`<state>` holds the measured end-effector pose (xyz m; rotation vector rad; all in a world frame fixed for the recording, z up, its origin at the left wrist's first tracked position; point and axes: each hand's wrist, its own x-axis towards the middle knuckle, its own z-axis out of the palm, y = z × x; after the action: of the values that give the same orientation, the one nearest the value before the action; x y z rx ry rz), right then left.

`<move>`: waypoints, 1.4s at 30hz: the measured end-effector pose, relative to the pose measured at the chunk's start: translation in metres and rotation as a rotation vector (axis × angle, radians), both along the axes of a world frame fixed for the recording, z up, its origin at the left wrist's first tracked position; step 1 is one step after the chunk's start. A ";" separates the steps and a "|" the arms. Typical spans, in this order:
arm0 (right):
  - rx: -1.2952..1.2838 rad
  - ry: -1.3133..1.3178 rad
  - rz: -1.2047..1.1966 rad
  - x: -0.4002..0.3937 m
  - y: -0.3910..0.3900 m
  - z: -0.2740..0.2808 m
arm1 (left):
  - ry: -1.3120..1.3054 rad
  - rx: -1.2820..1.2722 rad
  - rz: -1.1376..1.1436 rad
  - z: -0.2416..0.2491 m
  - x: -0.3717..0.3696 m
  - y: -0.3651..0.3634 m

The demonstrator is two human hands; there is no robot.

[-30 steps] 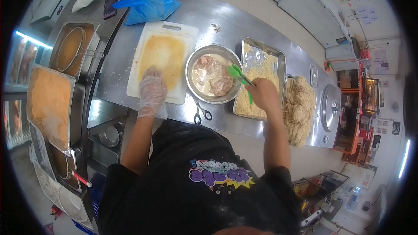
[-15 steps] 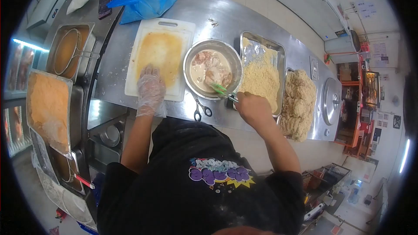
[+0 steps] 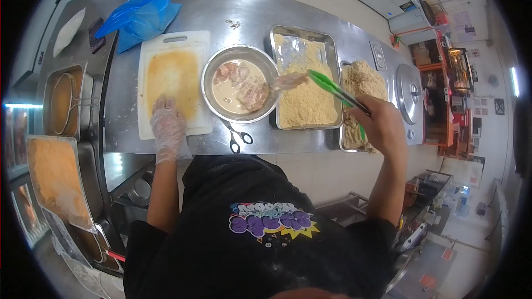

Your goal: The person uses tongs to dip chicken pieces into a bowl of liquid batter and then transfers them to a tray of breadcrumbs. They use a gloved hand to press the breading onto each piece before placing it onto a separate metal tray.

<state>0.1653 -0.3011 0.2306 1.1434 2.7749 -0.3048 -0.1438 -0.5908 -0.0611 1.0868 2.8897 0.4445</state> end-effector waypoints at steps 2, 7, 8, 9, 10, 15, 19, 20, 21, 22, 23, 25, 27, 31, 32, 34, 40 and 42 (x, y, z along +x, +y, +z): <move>0.059 -0.010 -0.099 0.010 0.000 0.010 | -0.012 -0.009 0.011 0.002 0.001 0.000; 0.207 -0.018 -0.079 0.039 0.001 -0.018 | -0.011 -0.009 0.011 -0.001 -0.001 0.002; 0.173 -0.100 -0.089 0.045 0.000 -0.035 | -0.016 -0.007 0.002 -0.002 0.000 0.002; 0.139 -0.182 -0.096 0.049 -0.002 -0.047 | -0.011 -0.001 0.013 -0.002 0.001 0.002; 0.141 -0.185 -0.101 0.050 -0.008 -0.053 | -0.005 0.005 0.026 -0.001 0.001 0.002; -0.054 -0.164 -0.153 0.044 -0.029 -0.059 | 0.014 -0.003 0.006 0.000 0.001 0.003; -0.149 0.089 -0.171 -0.001 -0.041 -0.081 | -0.078 -0.092 -0.050 0.014 -0.010 0.006; -0.177 0.165 -0.145 -0.014 -0.043 -0.103 | -0.126 -0.056 -0.019 0.017 -0.015 0.006; -0.279 0.045 -0.228 -0.039 -0.049 -0.108 | -0.174 -0.013 0.001 0.016 -0.022 0.003; -0.339 0.031 -0.268 -0.059 -0.053 -0.134 | -0.067 0.151 -0.092 0.000 -0.030 -0.009; -0.331 0.060 -0.175 -0.074 -0.059 -0.144 | -0.125 0.135 -0.060 0.003 -0.041 -0.011; -0.258 0.141 -0.190 -0.094 -0.072 -0.210 | 0.033 0.278 -0.154 -0.021 -0.077 -0.004; -0.257 0.078 -0.275 -0.104 -0.087 -0.218 | -0.204 0.295 -0.051 0.049 -0.062 0.026; -0.246 0.108 -0.340 -0.088 -0.090 -0.198 | -0.503 0.546 -0.108 0.075 -0.056 0.081; -0.272 0.134 -0.335 -0.078 -0.087 -0.191 | -0.506 0.538 -0.119 0.086 -0.044 0.095; -0.314 0.206 -0.365 -0.049 -0.074 -0.188 | -0.571 0.454 -0.259 0.123 -0.004 0.138; -0.271 0.474 -0.698 0.105 -0.042 -0.184 | -0.463 0.271 -1.143 0.071 0.087 0.287; -0.150 0.534 -0.752 0.170 -0.043 -0.221 | -0.436 0.226 -1.267 0.042 0.123 0.348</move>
<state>0.3356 -0.3441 0.0094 2.2970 2.4808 -0.9923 -0.0210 -0.2425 -0.0191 2.1495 1.3647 0.7415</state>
